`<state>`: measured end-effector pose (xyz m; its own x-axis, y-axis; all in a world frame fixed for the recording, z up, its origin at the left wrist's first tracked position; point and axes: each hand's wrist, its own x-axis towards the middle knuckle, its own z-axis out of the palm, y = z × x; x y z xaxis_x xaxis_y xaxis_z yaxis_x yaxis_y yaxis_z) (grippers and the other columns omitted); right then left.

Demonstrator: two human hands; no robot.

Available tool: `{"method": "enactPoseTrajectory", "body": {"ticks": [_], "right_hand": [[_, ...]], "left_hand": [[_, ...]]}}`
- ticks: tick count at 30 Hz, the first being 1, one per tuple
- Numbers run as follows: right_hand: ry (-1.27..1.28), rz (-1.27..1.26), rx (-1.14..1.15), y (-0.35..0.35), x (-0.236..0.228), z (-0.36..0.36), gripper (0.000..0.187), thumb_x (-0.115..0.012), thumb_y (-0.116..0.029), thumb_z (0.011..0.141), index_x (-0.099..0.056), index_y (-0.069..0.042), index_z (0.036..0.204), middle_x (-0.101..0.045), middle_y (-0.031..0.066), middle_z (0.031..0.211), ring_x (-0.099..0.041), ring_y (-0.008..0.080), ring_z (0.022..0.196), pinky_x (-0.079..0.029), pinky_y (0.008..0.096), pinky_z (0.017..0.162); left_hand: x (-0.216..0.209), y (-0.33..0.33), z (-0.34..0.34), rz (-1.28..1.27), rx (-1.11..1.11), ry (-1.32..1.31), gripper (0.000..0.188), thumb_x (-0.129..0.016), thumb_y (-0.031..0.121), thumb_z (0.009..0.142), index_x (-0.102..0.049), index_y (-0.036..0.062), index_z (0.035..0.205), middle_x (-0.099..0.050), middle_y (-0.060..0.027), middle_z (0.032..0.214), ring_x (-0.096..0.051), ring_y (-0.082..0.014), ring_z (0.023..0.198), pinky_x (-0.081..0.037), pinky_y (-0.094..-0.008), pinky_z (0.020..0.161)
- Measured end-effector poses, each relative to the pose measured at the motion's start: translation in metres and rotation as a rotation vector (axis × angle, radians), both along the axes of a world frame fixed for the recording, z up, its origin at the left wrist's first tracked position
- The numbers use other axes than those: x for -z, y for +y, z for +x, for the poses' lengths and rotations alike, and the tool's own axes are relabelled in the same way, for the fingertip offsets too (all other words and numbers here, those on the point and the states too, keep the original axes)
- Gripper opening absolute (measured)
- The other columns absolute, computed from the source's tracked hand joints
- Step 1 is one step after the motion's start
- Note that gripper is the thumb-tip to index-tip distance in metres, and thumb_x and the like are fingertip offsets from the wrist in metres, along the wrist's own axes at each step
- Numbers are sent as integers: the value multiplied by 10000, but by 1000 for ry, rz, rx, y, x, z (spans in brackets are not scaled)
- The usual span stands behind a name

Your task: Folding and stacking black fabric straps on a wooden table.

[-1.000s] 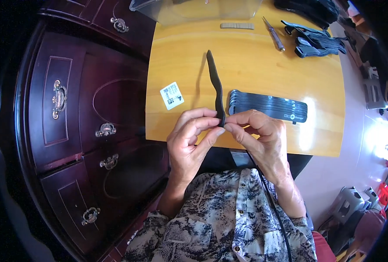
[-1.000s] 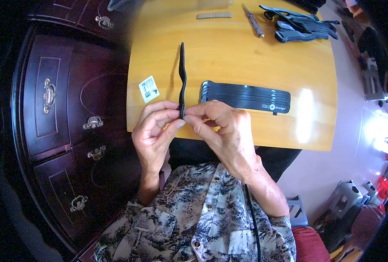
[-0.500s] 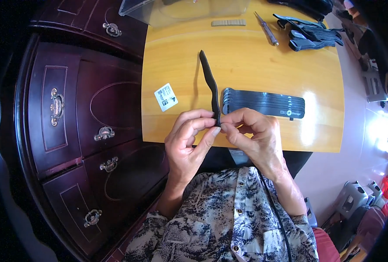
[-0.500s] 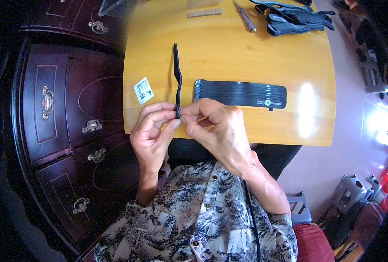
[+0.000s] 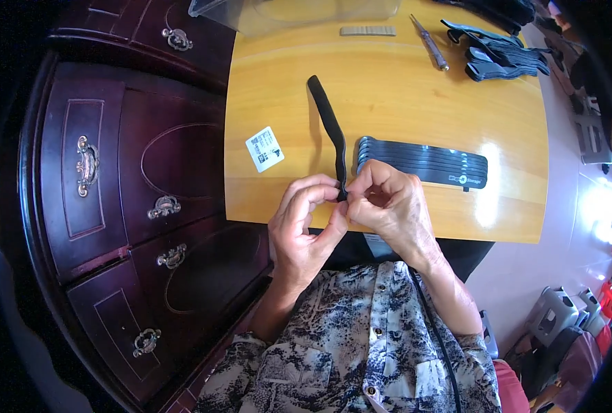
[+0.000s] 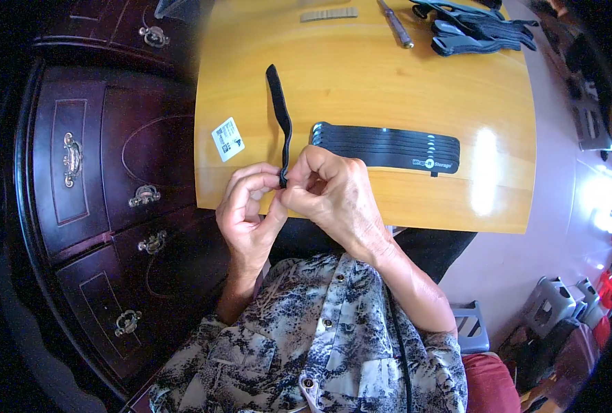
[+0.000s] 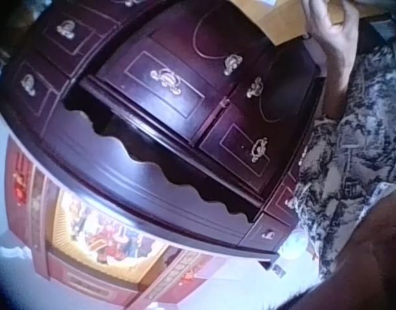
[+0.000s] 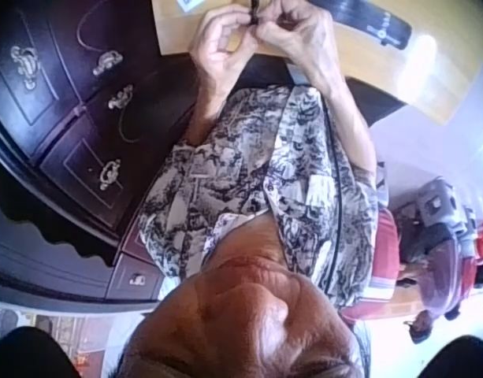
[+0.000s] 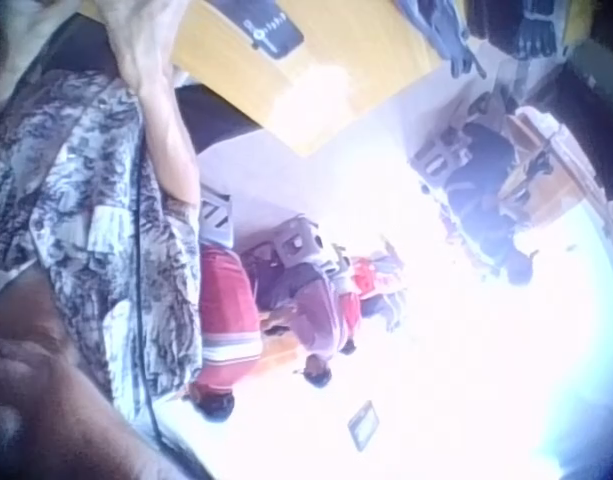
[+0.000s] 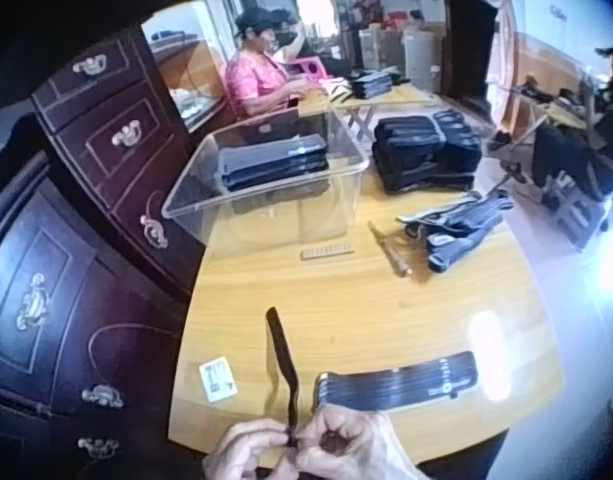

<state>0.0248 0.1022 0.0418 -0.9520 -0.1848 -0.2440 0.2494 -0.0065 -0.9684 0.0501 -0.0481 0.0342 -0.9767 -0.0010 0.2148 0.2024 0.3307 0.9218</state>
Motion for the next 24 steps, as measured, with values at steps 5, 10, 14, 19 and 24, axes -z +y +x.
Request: {"method": "enactPoseTrajectory", "body": {"ticks": [5,10,14,19,24], "right_hand": [[37,-56,-27,-5,5,2,107,-673,-11,736,-567,3,728,-593,14,663,-527,28,612,-456,212,557],[95,-47,-42,-9,5,3,121,-678,-22,740,-559,-4,725,-586,23,651,-535,46,591,-469,233,549],[203,98,-63,-15,8,0,123,-677,-28,740,-556,-9,725,-580,55,640,-543,62,569,-468,241,539],[304,167,-51,-27,11,-1,136,-669,-19,722,-534,-11,707,-556,98,624,-582,157,541,-474,287,523],[443,295,-80,-34,17,-3,150,-675,-18,700,-524,-15,703,-553,128,643,-591,258,563,-476,321,521]], "left_hand": [[3,-1,5,122,-18,-22,216,-653,-87,781,-581,-41,979,-598,-130,1062,-618,-156,934,-524,-265,821],[8,-20,8,455,50,-248,196,-633,-59,845,-567,-57,1029,-567,-142,1139,-603,-154,981,-498,-268,872],[10,-26,4,389,75,-220,184,-624,-83,833,-570,-58,1007,-568,-118,1109,-597,-138,967,-501,-260,859],[10,-28,2,473,35,-309,165,-625,-89,812,-574,-54,966,-551,-84,1062,-573,-115,918,-486,-250,839],[22,-33,3,495,-37,-405,109,-599,-70,806,-608,-25,905,-563,-27,1014,-544,-58,863,-444,-195,734]]}}
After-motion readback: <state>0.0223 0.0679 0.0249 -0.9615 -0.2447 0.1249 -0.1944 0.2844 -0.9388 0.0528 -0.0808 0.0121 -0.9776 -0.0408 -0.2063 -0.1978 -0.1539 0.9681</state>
